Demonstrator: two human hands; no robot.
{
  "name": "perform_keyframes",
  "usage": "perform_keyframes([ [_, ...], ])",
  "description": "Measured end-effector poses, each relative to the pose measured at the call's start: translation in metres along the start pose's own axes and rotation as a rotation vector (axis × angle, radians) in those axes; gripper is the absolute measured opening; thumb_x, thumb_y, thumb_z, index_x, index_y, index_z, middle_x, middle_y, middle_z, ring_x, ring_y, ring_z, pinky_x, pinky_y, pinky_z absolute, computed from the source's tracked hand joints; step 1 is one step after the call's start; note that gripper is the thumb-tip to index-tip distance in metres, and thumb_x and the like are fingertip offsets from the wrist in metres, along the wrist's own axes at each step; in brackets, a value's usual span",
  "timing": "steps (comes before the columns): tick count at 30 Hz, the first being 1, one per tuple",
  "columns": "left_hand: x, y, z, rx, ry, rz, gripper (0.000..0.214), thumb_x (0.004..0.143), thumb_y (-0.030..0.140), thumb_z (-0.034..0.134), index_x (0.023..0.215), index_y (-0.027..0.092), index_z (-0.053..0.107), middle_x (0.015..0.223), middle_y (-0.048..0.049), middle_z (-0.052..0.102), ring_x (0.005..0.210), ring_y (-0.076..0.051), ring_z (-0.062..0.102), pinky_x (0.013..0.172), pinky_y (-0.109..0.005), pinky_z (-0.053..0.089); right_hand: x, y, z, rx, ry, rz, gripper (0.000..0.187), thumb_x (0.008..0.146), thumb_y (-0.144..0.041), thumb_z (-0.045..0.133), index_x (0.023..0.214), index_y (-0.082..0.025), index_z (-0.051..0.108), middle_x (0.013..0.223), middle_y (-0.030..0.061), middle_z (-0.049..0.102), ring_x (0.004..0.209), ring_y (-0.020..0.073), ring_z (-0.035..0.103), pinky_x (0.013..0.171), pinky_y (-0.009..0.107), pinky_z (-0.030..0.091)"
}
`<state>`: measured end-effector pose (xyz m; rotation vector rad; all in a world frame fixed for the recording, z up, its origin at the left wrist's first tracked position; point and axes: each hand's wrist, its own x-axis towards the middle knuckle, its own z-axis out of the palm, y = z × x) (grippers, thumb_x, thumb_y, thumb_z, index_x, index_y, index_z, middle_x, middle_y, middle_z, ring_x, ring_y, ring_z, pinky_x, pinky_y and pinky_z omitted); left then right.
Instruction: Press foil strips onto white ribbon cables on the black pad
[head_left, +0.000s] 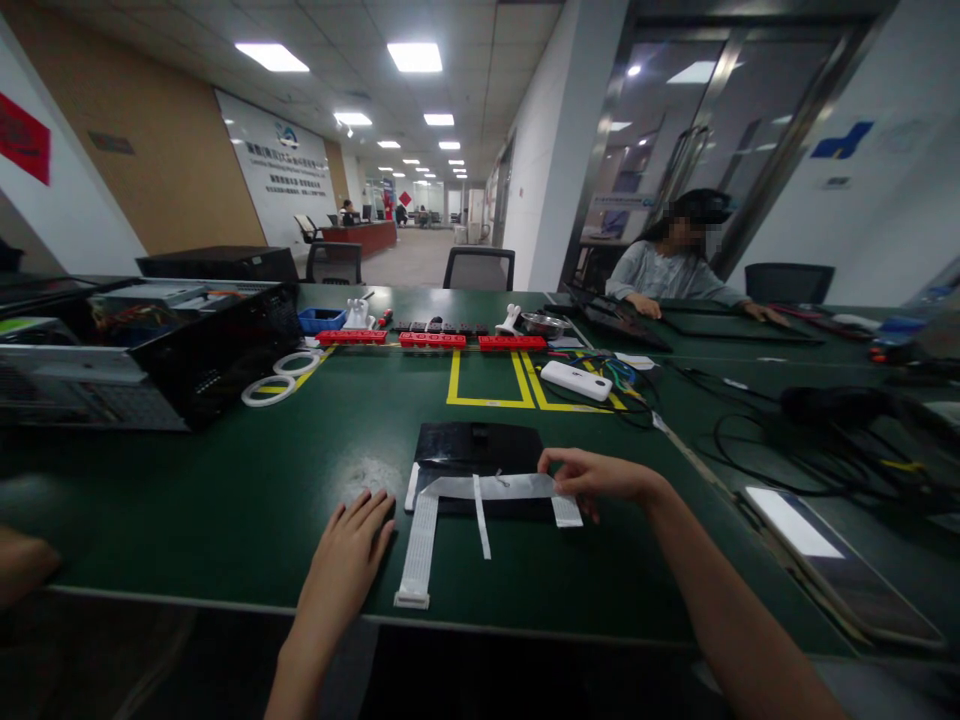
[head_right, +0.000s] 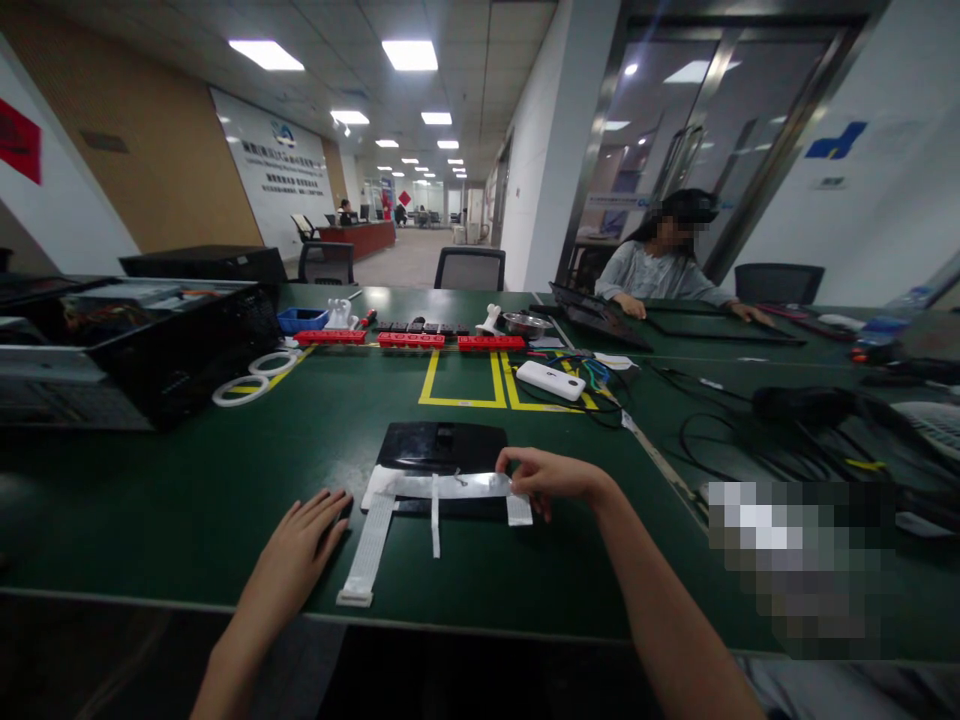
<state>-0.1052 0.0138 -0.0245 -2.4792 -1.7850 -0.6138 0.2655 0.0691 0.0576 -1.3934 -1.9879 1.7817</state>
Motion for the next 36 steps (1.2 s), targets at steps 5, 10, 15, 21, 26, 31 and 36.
perform_keyframes([
  [5,-0.001,-0.001,0.001,-0.003,0.021,0.008,0.035,0.091,0.03,0.04,0.121,0.02,0.056,0.127,-0.0074,0.058,0.124,-0.024,0.046,0.103,-0.047,0.033,-0.006,-0.014,-0.002,0.06,0.081,-0.194,0.037,0.078,-0.039,0.062,0.103,-0.019,0.043,0.069,-0.004,0.052,0.049,0.0076,0.05,0.042,0.018,0.044],
  [10,-0.001,0.0,0.0,0.0,0.03,0.012,0.034,0.091,0.03,0.04,0.12,0.022,0.057,0.127,-0.0064,0.058,0.123,-0.024,0.046,0.103,-0.047,0.033,-0.01,-0.018,-0.016,0.234,0.484,-0.367,0.044,0.074,-0.043,0.065,0.104,-0.024,0.039,0.071,-0.0044,0.052,0.051,0.0092,0.051,0.042,0.019,0.042],
  [15,-0.001,0.001,0.0,-0.007,0.019,0.008,0.036,0.091,0.031,0.039,0.122,0.019,0.055,0.128,-0.0071,0.057,0.124,-0.023,0.045,0.103,-0.046,0.032,-0.009,0.0,-0.051,0.451,0.973,-0.476,0.053,0.062,-0.039,0.07,0.101,-0.028,0.036,0.071,-0.0063,0.047,0.05,0.0086,0.047,0.042,0.02,0.04],
  [21,-0.001,0.0,0.0,-0.019,0.02,0.003,0.035,0.091,0.031,0.039,0.121,0.022,0.056,0.128,-0.0063,0.058,0.124,-0.023,0.046,0.103,-0.047,0.033,-0.009,0.051,-0.084,0.596,1.28,-0.195,0.041,0.064,-0.034,0.061,0.091,-0.028,0.031,0.076,-0.004,0.048,0.053,0.0102,0.051,0.047,0.023,0.042],
  [26,-0.001,0.0,-0.001,-0.018,0.016,0.001,0.036,0.091,0.031,0.039,0.121,0.022,0.056,0.128,-0.0061,0.057,0.125,-0.023,0.045,0.104,-0.046,0.032,-0.011,0.075,-0.089,0.651,1.315,-0.071,0.037,0.066,-0.026,0.06,0.086,-0.027,0.029,0.074,-0.0024,0.049,0.052,0.012,0.051,0.049,0.027,0.043],
  [31,-0.001,0.0,-0.001,-0.018,0.009,0.003,0.036,0.092,0.032,0.038,0.122,0.022,0.055,0.129,-0.0059,0.057,0.125,-0.023,0.044,0.104,-0.047,0.032,-0.01,0.077,-0.092,0.694,1.305,-0.035,0.033,0.072,-0.023,0.057,0.091,-0.028,0.031,0.075,-0.0009,0.051,0.054,0.0125,0.053,0.048,0.026,0.045],
  [36,-0.001,0.0,-0.001,-0.018,0.013,0.002,0.036,0.092,0.032,0.039,0.122,0.022,0.056,0.129,-0.0062,0.057,0.125,-0.023,0.045,0.104,-0.046,0.032,-0.01,0.073,-0.088,0.693,1.317,-0.072,0.033,0.073,-0.018,0.054,0.094,-0.029,0.031,0.074,-0.003,0.05,0.052,0.0102,0.052,0.047,0.024,0.045],
])
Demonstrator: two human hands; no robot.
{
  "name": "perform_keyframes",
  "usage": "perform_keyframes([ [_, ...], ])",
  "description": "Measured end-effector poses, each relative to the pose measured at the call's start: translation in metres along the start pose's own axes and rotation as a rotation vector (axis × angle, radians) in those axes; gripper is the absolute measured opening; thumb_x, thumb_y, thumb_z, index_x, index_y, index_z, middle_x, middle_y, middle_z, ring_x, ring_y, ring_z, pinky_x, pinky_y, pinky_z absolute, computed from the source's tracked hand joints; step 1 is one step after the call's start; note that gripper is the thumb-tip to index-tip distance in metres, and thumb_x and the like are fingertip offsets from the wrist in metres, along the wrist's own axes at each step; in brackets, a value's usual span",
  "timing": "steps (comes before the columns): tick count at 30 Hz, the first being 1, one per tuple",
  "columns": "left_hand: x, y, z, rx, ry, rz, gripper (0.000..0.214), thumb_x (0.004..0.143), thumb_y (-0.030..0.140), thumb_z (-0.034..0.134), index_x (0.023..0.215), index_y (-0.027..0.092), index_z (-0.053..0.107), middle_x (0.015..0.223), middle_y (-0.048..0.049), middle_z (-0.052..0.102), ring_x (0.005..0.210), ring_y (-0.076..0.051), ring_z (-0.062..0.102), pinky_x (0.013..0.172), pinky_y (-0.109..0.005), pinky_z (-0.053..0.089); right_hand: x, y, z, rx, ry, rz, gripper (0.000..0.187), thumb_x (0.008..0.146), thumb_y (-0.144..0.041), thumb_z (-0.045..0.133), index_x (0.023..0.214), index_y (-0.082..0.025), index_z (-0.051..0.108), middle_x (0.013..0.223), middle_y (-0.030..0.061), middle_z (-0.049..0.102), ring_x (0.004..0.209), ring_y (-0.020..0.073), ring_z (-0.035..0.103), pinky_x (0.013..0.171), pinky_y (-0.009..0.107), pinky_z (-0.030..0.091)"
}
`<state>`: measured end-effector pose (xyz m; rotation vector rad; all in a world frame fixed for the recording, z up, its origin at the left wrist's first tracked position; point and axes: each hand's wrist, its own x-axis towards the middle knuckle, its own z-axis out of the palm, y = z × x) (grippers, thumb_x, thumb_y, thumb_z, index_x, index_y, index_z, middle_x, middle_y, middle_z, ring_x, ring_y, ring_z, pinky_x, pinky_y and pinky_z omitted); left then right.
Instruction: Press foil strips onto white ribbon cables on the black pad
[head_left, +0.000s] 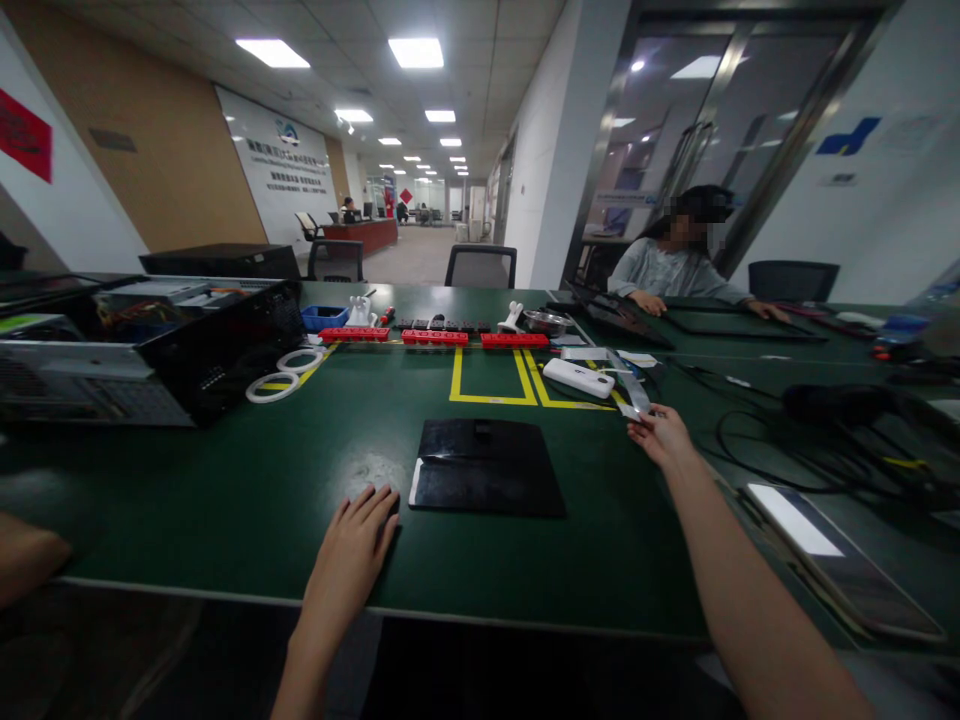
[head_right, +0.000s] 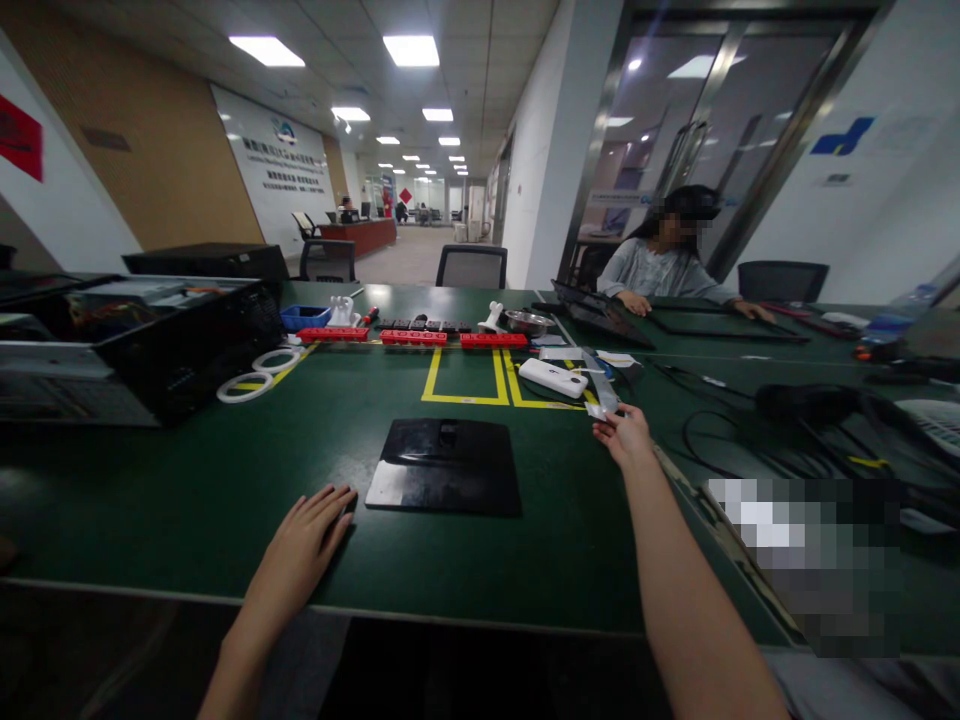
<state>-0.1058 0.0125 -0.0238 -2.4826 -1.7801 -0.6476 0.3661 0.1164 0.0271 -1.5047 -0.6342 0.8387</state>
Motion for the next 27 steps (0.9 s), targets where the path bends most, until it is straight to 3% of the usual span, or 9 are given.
perform_keyframes([
  [4,0.0,0.001,-0.001,0.0,0.003,0.005,0.035,0.092,0.03,0.04,0.122,0.021,0.056,0.128,-0.0067,0.057,0.124,-0.023,0.045,0.103,-0.046,0.032,-0.01,-0.008,0.007,0.016,-0.002,-0.112,0.035,0.073,-0.023,0.055,0.098,-0.03,0.032,0.077,-0.0039,0.049,0.054,0.009,0.052,0.047,0.02,0.044],
  [7,0.0,0.001,-0.001,-0.003,0.009,0.003,0.035,0.092,0.03,0.04,0.121,0.021,0.056,0.128,-0.0066,0.057,0.124,-0.023,0.046,0.103,-0.046,0.033,-0.023,-0.021,0.016,0.036,-0.063,-0.277,0.042,0.07,-0.032,0.062,0.101,-0.029,0.034,0.076,-0.0033,0.049,0.055,0.0098,0.052,0.045,0.019,0.042],
  [10,0.0,0.001,0.0,-0.008,0.023,0.006,0.034,0.092,0.03,0.04,0.121,0.021,0.056,0.127,-0.0063,0.058,0.124,-0.023,0.046,0.103,-0.046,0.033,-0.044,-0.035,0.023,0.043,-0.237,-0.403,0.048,0.066,-0.037,0.067,0.102,-0.028,0.035,0.076,-0.0027,0.051,0.053,0.0102,0.051,0.044,0.021,0.042],
  [15,0.0,0.0,0.001,-0.014,0.032,0.011,0.034,0.092,0.029,0.04,0.12,0.021,0.057,0.126,-0.0065,0.059,0.123,-0.023,0.047,0.103,-0.047,0.033,-0.084,-0.049,0.028,0.111,-0.562,-0.434,0.045,0.07,-0.035,0.069,0.103,-0.029,0.037,0.064,-0.0058,0.048,0.047,0.0106,0.048,0.04,0.02,0.039],
  [18,-0.001,-0.001,0.003,-0.031,0.044,0.009,0.034,0.092,0.029,0.04,0.121,0.021,0.057,0.127,-0.0066,0.058,0.123,-0.023,0.047,0.103,-0.048,0.033,-0.099,-0.047,0.031,0.141,-0.775,-0.396,0.041,0.074,-0.036,0.067,0.102,-0.029,0.037,0.057,-0.0071,0.047,0.044,0.0099,0.046,0.037,0.018,0.034],
  [21,-0.002,-0.006,0.007,-0.073,0.069,0.007,0.035,0.092,0.029,0.037,0.121,0.021,0.056,0.126,-0.0073,0.059,0.123,-0.023,0.047,0.104,-0.048,0.032,-0.1,-0.037,0.034,0.073,-0.989,-0.267,0.04,0.076,-0.038,0.067,0.101,-0.027,0.037,0.057,-0.007,0.049,0.04,0.0079,0.044,0.035,0.016,0.031],
  [27,-0.004,-0.016,0.013,-0.22,0.225,-0.125,0.039,0.091,0.025,0.031,0.121,0.014,0.055,0.12,-0.0134,0.061,0.112,-0.023,0.057,0.096,-0.04,0.044,-0.088,-0.012,0.046,-0.359,-1.308,0.074,0.042,0.076,-0.036,0.067,0.106,-0.018,0.044,0.06,-0.0049,0.054,0.04,0.0067,0.048,0.036,0.015,0.039],
])
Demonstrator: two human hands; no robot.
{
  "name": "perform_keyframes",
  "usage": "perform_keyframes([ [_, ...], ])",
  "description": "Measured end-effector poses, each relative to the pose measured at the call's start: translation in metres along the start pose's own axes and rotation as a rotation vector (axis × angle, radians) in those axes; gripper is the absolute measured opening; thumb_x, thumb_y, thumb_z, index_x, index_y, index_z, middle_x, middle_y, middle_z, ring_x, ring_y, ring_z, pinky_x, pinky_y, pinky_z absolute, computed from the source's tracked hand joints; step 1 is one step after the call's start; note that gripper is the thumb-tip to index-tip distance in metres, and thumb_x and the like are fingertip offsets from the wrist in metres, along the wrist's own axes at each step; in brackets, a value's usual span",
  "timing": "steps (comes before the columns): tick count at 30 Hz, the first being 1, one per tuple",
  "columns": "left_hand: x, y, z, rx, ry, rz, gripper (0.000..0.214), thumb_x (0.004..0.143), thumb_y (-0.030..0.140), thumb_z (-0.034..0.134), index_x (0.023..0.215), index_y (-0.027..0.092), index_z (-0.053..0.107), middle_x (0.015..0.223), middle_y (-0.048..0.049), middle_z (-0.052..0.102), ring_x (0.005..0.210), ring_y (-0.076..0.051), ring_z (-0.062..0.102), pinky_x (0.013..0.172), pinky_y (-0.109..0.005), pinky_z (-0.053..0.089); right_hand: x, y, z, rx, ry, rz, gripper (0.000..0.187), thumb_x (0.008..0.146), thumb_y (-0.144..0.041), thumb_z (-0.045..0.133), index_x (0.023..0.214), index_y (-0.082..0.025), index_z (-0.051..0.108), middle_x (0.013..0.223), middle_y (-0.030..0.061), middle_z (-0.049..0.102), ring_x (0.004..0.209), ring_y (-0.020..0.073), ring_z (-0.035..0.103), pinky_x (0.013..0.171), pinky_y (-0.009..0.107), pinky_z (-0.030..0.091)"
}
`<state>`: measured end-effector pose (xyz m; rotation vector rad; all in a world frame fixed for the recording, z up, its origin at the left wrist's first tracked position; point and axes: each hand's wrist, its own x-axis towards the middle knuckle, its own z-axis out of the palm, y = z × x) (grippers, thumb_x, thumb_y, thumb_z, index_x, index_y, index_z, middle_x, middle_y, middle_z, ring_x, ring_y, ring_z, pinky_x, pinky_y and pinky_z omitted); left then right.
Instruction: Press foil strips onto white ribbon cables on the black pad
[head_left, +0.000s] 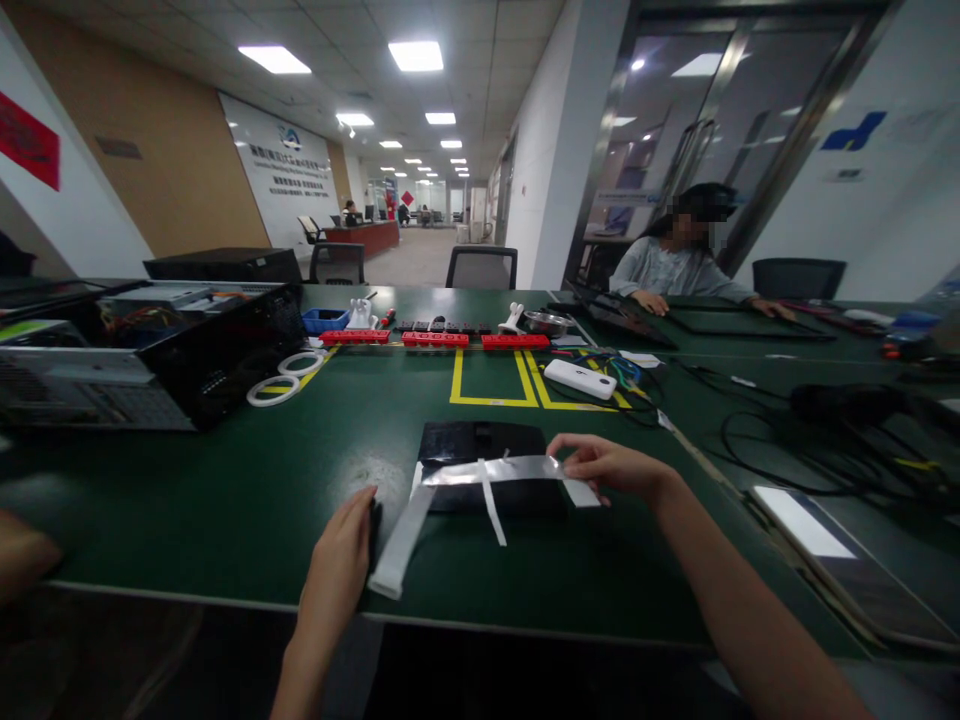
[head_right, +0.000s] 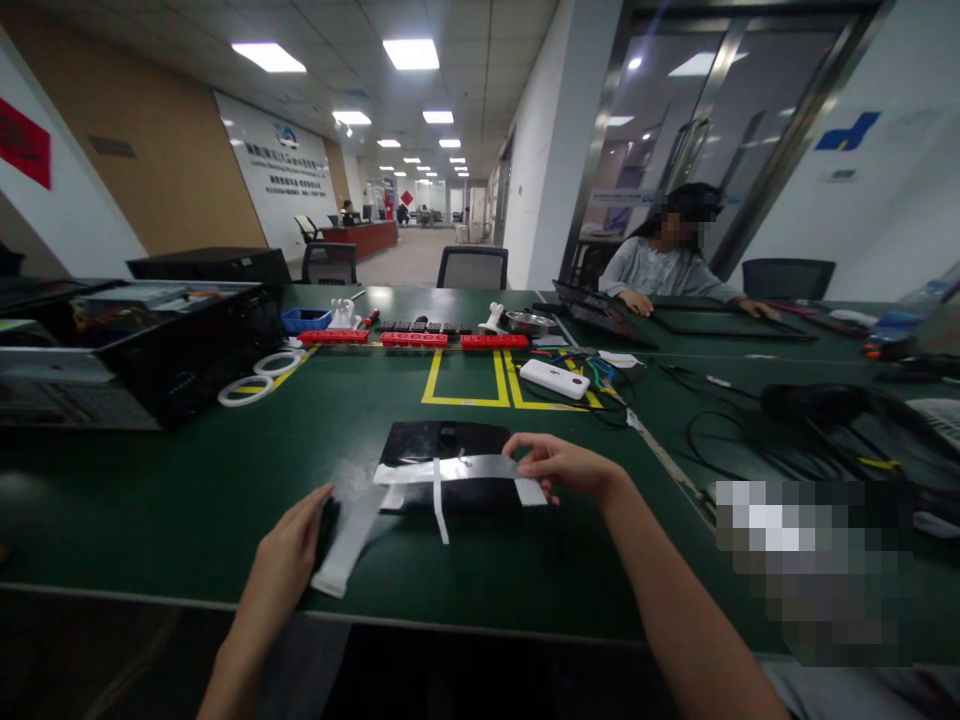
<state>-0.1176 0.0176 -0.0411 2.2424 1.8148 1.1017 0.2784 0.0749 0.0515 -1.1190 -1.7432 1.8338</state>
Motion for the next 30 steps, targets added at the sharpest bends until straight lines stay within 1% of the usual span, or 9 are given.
perform_keyframes([
  [2,0.0,0.0,-0.001,-0.015,0.034,-0.032,0.04,0.09,0.023,0.031,0.12,0.013,0.054,0.118,-0.0138,0.062,0.11,-0.023,0.058,0.094,-0.04,0.046,0.006,0.004,0.001,-0.063,-0.029,0.08,0.042,0.075,-0.034,0.066,0.106,-0.017,0.044,0.06,-0.0047,0.054,0.042,0.0068,0.049,0.037,0.015,0.041],
  [5,0.0,0.002,-0.003,-0.017,0.014,-0.032,0.039,0.09,0.022,0.032,0.12,0.015,0.055,0.118,-0.0122,0.062,0.109,-0.023,0.059,0.093,-0.04,0.046,0.012,0.006,0.005,-0.147,-0.024,0.158,0.042,0.074,-0.034,0.066,0.106,-0.017,0.045,0.061,-0.0048,0.054,0.044,0.0073,0.051,0.039,0.016,0.043],
  [12,0.006,0.007,-0.005,0.003,0.023,0.123,0.034,0.091,0.024,0.033,0.115,0.017,0.057,0.115,-0.0097,0.065,0.112,-0.023,0.057,0.097,-0.044,0.043,0.012,0.006,0.007,-0.227,-0.023,0.21,0.042,0.073,-0.037,0.066,0.104,-0.018,0.043,0.062,-0.0045,0.055,0.046,0.0089,0.055,0.041,0.017,0.044],
  [15,0.012,0.031,-0.009,0.047,-0.035,0.216,0.034,0.093,0.024,0.034,0.12,0.018,0.054,0.119,-0.0081,0.063,0.116,-0.022,0.054,0.102,-0.046,0.038,0.012,0.006,0.007,-0.23,-0.029,0.209,0.044,0.073,-0.038,0.066,0.104,-0.018,0.042,0.062,-0.0048,0.055,0.046,0.0084,0.055,0.039,0.015,0.042],
  [18,0.017,0.069,-0.011,0.129,-0.111,0.327,0.037,0.093,0.026,0.038,0.127,0.017,0.049,0.127,-0.0091,0.058,0.122,-0.022,0.048,0.104,-0.049,0.033,0.013,0.006,0.007,-0.246,-0.032,0.213,0.043,0.074,-0.038,0.066,0.105,-0.018,0.042,0.061,-0.0051,0.054,0.045,0.0079,0.054,0.038,0.014,0.039],
  [21,0.018,0.106,-0.004,0.222,-0.191,0.411,0.043,0.092,0.032,0.042,0.131,0.014,0.044,0.135,-0.011,0.05,0.129,-0.027,0.039,0.105,-0.053,0.029,0.013,0.006,0.006,-0.252,-0.034,0.221,0.043,0.075,-0.038,0.065,0.106,-0.018,0.042,0.062,-0.0051,0.054,0.046,0.0081,0.055,0.038,0.014,0.039],
  [23,0.018,0.122,0.005,0.27,-0.239,0.427,0.052,0.091,0.039,0.043,0.134,0.01,0.04,0.139,-0.0133,0.044,0.131,-0.03,0.034,0.105,-0.056,0.027,0.014,0.007,0.006,-0.252,-0.04,0.221,0.044,0.075,-0.038,0.065,0.106,-0.018,0.041,0.063,-0.0053,0.054,0.046,0.0079,0.055,0.039,0.014,0.039],
  [26,0.015,0.129,0.02,0.297,-0.289,0.419,0.062,0.09,0.05,0.038,0.135,0.007,0.038,0.142,-0.0161,0.038,0.133,-0.032,0.029,0.105,-0.057,0.026,0.013,0.007,0.006,-0.254,-0.045,0.215,0.044,0.075,-0.039,0.065,0.105,-0.019,0.041,0.063,-0.0058,0.054,0.045,0.0076,0.054,0.039,0.015,0.04],
  [30,0.011,0.123,0.036,0.287,-0.333,0.404,0.068,0.09,0.057,0.03,0.136,0.007,0.037,0.143,-0.017,0.036,0.133,-0.032,0.028,0.104,-0.059,0.024,0.013,0.005,0.008,-0.257,-0.025,0.22,0.043,0.075,-0.039,0.065,0.104,-0.018,0.041,0.062,-0.0058,0.053,0.045,0.0079,0.053,0.039,0.015,0.04],
])
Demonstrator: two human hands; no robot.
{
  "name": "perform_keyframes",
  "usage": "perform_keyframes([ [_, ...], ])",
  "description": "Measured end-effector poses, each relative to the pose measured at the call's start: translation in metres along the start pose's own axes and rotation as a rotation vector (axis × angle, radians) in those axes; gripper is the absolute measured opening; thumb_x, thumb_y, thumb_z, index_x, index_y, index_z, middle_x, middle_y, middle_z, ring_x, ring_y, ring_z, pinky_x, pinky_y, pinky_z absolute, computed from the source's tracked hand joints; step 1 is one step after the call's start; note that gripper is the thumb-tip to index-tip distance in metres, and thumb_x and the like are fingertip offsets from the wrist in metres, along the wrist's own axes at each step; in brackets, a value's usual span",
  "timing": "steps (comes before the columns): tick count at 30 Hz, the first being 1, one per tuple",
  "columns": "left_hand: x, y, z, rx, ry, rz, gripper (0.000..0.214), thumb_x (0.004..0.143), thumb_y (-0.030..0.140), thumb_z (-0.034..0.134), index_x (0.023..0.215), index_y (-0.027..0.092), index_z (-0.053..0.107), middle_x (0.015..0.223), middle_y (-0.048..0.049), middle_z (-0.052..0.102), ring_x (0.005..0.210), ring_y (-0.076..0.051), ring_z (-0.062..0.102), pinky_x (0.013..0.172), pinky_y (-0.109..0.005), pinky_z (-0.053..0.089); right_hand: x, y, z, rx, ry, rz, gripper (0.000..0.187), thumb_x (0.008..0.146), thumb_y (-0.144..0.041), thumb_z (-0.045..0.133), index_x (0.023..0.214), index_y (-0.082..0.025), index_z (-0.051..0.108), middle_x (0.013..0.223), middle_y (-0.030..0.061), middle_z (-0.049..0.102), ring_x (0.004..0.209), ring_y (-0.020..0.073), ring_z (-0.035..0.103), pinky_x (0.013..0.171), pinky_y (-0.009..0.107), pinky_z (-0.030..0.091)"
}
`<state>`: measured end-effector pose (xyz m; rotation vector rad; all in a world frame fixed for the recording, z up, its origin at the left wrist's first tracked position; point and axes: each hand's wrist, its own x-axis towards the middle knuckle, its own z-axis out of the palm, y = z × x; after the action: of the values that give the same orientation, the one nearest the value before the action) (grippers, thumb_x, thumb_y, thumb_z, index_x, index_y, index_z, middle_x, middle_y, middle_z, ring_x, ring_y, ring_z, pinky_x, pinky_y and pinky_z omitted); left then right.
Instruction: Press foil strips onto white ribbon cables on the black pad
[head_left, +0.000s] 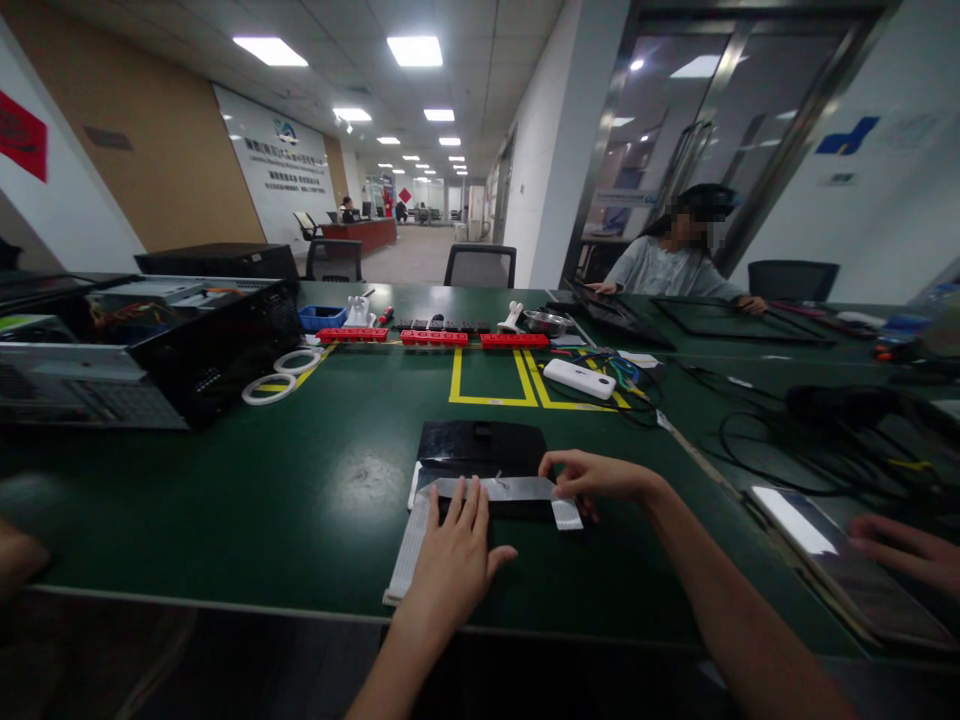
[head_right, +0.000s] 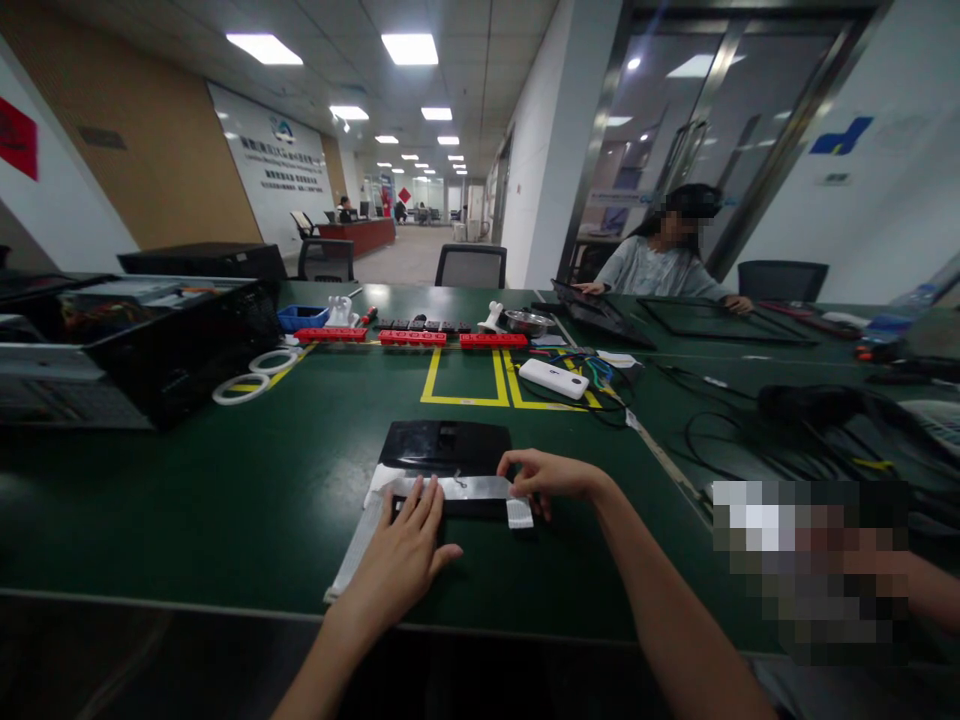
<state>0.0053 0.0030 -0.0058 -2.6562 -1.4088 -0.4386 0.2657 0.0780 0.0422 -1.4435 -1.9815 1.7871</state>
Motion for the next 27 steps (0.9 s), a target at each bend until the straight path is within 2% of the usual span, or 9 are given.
perform_keyframes([
  [4,-0.002,-0.003,0.004,-0.025,-0.032,0.01,0.066,0.09,0.054,0.034,0.138,0.008,0.034,0.144,-0.0182,0.034,0.133,-0.033,0.028,0.104,-0.06,0.023,-0.001,-0.002,0.001,0.004,0.012,0.008,0.043,0.074,-0.039,0.065,0.104,-0.018,0.042,0.062,-0.0056,0.052,0.045,0.0081,0.053,0.038,0.015,0.04],
  [11,-0.002,-0.008,0.0,-0.089,-0.036,0.03,0.066,0.089,0.052,0.037,0.14,0.011,0.029,0.144,-0.017,0.035,0.133,-0.033,0.027,0.104,-0.06,0.022,-0.001,-0.001,0.001,0.0,0.012,0.01,0.043,0.074,-0.038,0.065,0.105,-0.018,0.043,0.063,-0.005,0.052,0.047,0.0081,0.054,0.038,0.014,0.039],
  [16,-0.001,-0.009,-0.007,-0.125,-0.106,0.026,0.064,0.09,0.051,0.038,0.139,0.011,0.032,0.144,-0.0162,0.035,0.133,-0.033,0.029,0.103,-0.06,0.023,-0.001,-0.002,0.001,-0.006,0.0,0.007,0.044,0.074,-0.039,0.064,0.105,-0.017,0.042,0.063,-0.0045,0.053,0.045,0.0088,0.053,0.037,0.016,0.039],
  [20,0.002,-0.012,-0.013,-0.167,-0.117,0.014,0.057,0.091,0.046,0.039,0.137,0.013,0.037,0.143,-0.0144,0.038,0.132,-0.032,0.032,0.104,-0.059,0.024,-0.001,-0.003,0.002,-0.007,0.009,0.013,0.044,0.074,-0.04,0.064,0.105,-0.018,0.042,0.064,-0.0047,0.052,0.046,0.008,0.053,0.038,0.015,0.039],
  [23,0.003,-0.02,-0.018,-0.256,-0.087,0.004,0.051,0.092,0.04,0.04,0.137,0.015,0.036,0.14,-0.0128,0.043,0.129,-0.028,0.037,0.104,-0.053,0.028,-0.002,-0.003,0.002,-0.01,0.015,0.024,0.044,0.074,-0.038,0.064,0.106,-0.018,0.042,0.066,-0.004,0.052,0.047,0.0083,0.053,0.039,0.016,0.04],
  [27,-0.005,-0.04,-0.027,-0.383,0.017,-0.077,0.045,0.093,0.033,0.04,0.136,0.018,0.037,0.131,-0.0108,0.054,0.119,-0.021,0.05,0.099,-0.041,0.039,-0.001,0.0,0.0,-0.01,0.012,0.033,0.043,0.075,-0.037,0.064,0.106,-0.018,0.042,0.068,-0.0031,0.054,0.05,0.0087,0.055,0.041,0.016,0.04],
])
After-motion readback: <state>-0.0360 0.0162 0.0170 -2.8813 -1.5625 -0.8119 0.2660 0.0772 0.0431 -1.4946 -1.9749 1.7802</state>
